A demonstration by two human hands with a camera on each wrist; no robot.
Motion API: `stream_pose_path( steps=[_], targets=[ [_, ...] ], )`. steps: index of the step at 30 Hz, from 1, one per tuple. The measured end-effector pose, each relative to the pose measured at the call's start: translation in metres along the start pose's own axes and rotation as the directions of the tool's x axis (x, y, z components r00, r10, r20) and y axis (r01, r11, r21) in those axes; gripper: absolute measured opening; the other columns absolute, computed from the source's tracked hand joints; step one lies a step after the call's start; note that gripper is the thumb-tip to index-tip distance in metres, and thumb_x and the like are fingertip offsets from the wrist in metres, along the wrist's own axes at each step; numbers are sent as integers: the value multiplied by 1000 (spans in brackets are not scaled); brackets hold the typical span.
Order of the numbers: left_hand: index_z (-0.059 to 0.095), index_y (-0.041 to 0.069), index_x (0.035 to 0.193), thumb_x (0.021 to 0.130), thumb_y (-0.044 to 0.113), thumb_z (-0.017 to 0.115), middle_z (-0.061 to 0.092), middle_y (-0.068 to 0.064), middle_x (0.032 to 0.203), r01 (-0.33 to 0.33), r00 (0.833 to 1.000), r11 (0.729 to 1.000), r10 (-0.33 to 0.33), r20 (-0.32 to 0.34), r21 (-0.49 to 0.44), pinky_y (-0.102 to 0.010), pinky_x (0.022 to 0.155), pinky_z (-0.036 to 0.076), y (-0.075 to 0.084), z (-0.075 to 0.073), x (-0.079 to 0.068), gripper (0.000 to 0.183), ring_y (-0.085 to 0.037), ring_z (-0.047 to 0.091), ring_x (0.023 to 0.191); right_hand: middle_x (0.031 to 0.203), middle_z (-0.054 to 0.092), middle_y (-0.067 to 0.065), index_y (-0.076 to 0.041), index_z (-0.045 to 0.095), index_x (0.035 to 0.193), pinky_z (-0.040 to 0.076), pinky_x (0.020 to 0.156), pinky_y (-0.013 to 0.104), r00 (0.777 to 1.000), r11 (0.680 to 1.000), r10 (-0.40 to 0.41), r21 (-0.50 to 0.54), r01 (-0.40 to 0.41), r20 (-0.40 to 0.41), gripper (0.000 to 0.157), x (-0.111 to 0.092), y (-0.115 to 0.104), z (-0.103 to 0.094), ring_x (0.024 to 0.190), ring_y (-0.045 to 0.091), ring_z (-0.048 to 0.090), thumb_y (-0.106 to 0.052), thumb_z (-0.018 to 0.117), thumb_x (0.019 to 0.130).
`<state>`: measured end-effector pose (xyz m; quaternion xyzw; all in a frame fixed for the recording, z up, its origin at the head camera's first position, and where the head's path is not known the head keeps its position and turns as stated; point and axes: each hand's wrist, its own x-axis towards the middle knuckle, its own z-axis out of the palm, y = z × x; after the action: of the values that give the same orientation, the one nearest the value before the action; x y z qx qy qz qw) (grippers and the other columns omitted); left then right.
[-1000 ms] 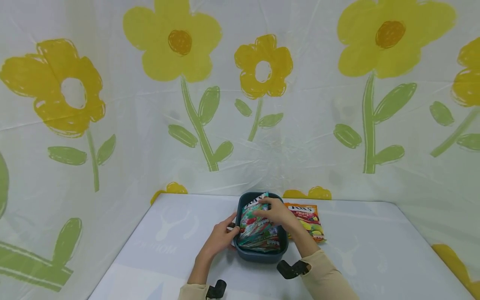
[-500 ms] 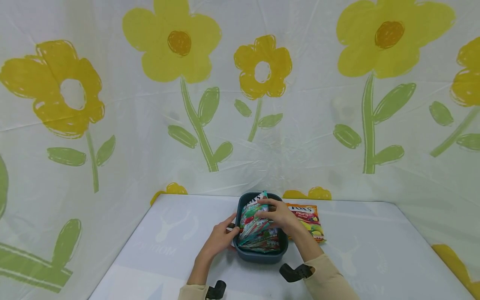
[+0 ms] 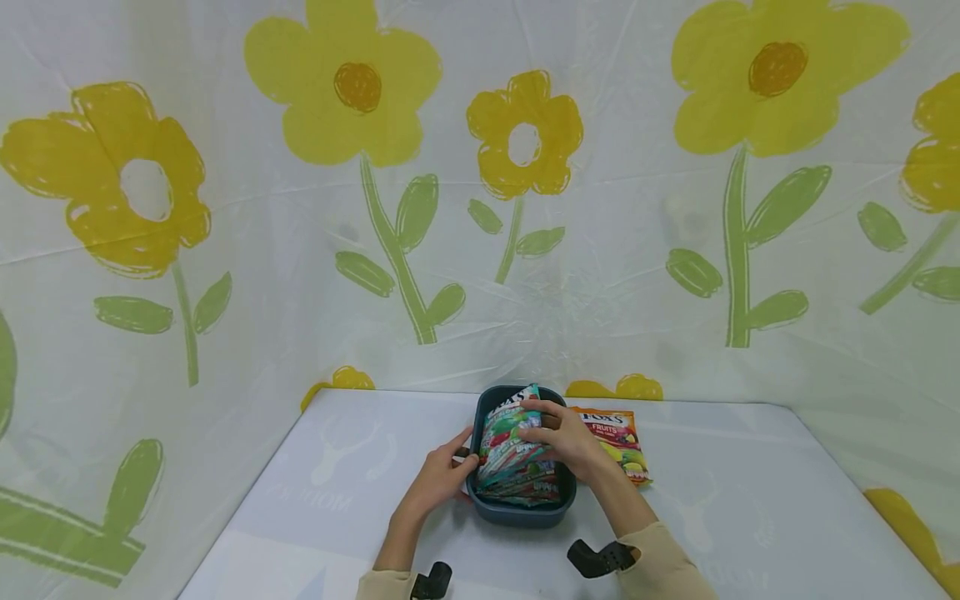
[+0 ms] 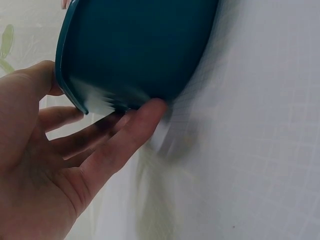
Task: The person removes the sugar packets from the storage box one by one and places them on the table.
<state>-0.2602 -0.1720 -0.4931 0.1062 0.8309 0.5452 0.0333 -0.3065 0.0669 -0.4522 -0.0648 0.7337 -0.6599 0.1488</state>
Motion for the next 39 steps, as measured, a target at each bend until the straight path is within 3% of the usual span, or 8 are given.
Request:
stream_pose_path(
  steps=[5,17,25,39],
  targets=[
    [36,7,151,97,21,53,61,-25,122,10,1000,1000,-10,-8,29,-35,54,60,-1,1,1,58,-26,67,98,135,57,20,-18,56,138,60,77,38,1000,1000,-7,2,7,6,55,-4,1,-2,98,24,62,-21,75,87],
    [35,5,151,99,19,53,62,-25,121,-19,1000,999,19,-3,44,-36,53,60,-2,0,2,57,-26,67,93,137,56,18,-21,56,138,60,85,42,1000,1000,-25,16,26,-3,56,-10,8,-11,101,24,62,-24,76,86],
    [36,6,152,98,20,53,61,-24,121,-3,1000,999,4,-11,41,-36,54,60,-1,0,3,58,-25,68,92,138,54,20,-20,53,141,60,85,37,997,998,-68,-1,68,32,58,-17,10,-20,100,23,63,-25,74,87],
    [35,7,152,99,22,53,60,-24,122,6,1000,999,-6,5,48,-35,57,61,-1,1,1,58,-23,66,93,139,55,19,-19,52,141,60,85,39,994,995,-94,-13,95,51,58,-27,11,-31,100,24,66,-26,74,87]
  ],
)
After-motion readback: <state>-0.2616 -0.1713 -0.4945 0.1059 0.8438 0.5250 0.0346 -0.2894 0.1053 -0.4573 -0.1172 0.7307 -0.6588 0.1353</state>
